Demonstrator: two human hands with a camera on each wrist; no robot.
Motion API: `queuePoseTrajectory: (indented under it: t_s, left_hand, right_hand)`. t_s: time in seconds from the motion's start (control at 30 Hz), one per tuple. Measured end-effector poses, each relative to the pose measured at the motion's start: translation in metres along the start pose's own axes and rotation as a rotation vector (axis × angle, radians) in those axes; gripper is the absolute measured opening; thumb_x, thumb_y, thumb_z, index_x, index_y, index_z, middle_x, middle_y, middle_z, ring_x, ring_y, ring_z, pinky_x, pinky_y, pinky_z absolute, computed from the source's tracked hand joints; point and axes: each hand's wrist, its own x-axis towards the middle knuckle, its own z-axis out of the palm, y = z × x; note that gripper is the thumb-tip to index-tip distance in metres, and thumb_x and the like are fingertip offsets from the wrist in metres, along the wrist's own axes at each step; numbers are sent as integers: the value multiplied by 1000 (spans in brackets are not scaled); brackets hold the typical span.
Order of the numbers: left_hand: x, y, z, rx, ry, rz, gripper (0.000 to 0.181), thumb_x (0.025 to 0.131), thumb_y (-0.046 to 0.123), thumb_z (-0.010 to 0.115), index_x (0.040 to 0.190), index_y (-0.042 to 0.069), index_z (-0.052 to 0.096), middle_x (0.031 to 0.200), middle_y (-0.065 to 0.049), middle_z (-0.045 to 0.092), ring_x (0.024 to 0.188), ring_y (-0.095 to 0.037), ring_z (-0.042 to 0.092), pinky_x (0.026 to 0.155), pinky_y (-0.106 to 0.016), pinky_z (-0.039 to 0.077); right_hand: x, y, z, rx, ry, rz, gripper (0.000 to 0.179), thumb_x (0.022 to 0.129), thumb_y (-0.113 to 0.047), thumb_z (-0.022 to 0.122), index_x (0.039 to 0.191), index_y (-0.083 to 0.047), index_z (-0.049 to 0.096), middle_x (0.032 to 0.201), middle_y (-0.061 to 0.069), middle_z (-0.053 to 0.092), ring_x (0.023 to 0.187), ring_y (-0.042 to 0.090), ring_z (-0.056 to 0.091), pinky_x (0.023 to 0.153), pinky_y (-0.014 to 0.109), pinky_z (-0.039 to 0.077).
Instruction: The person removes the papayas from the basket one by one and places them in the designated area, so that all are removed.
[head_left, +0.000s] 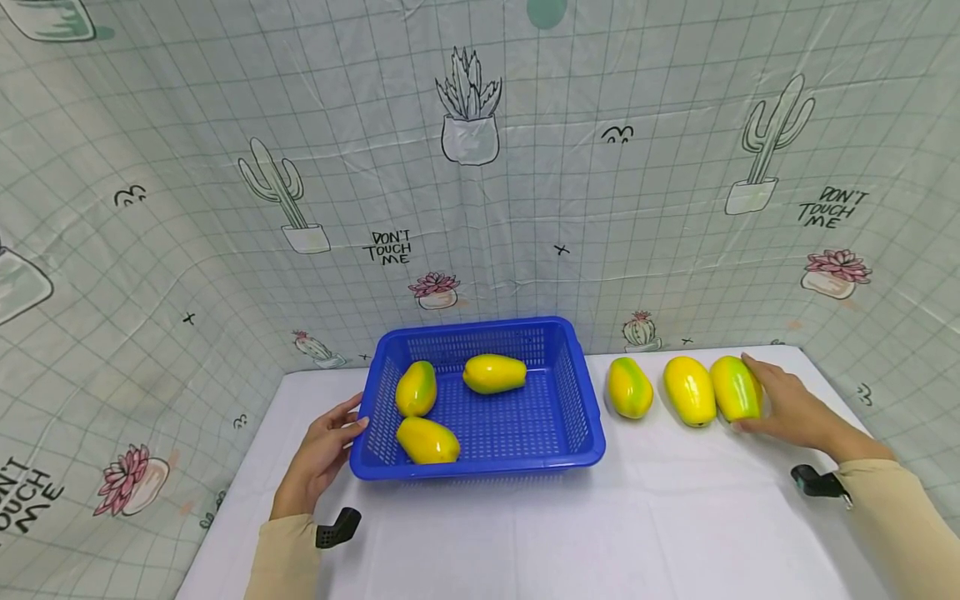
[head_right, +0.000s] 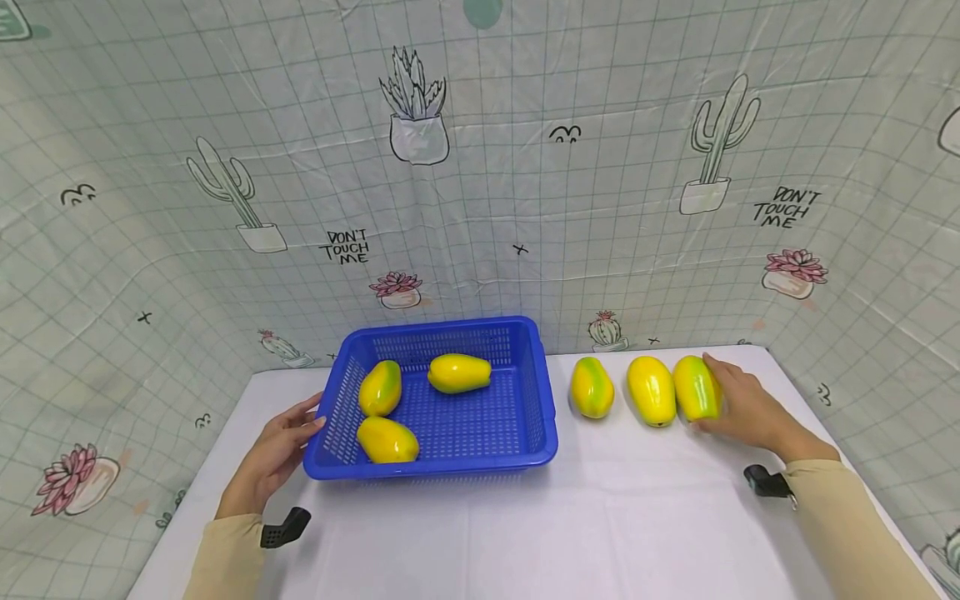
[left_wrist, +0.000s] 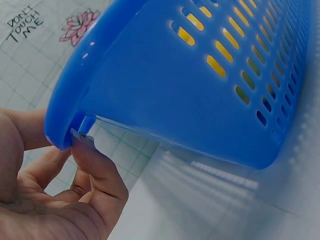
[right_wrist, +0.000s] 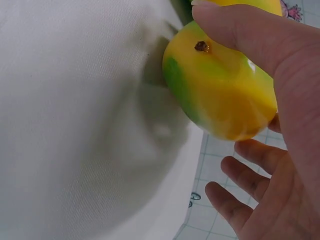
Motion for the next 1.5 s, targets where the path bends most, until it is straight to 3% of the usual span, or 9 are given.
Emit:
queuePoseTrajectory:
  t_s: [0.5,0.8,1.23,1.5]
  left_hand:
    - [0,0,0,17,4,0,59,108,6,57,164,5,37,127,-12,47,96,-14,60,82,-19,56]
    - [2,0,-2,0,-15,15,62,108,9,59,165,4,34,122,-7,49,93,-11,60,81,-20,56]
    - [1,0,-1,14,1,-3,59,108,6,57,164,5,37,126,-10,48,96,-13,60,82,-19,55]
    - [1,-1,-1,7,-2,-1,60,108,8,58,164,5,36,127,-10,48,95,-12,60,82,-19,55]
  right_hand:
    - [-1,-6,-7,-29,-23,19,125,76,-30,96,159,18,16,150,51,30,134,70,31,104,83,30]
    - [2,-20,-21,-83,48,-40,123,74,-34,97,158,16,24,149,48,34,131,67,36,101,82,35]
    - [18,-83,-41,-141,106,-175,109,76,-29,97,156,12,36,152,40,39,134,63,39,103,80,36]
    - [34,-123,-41,-163,104,-279,103,78,-26,96,157,7,39,154,34,42,136,58,42,108,77,36]
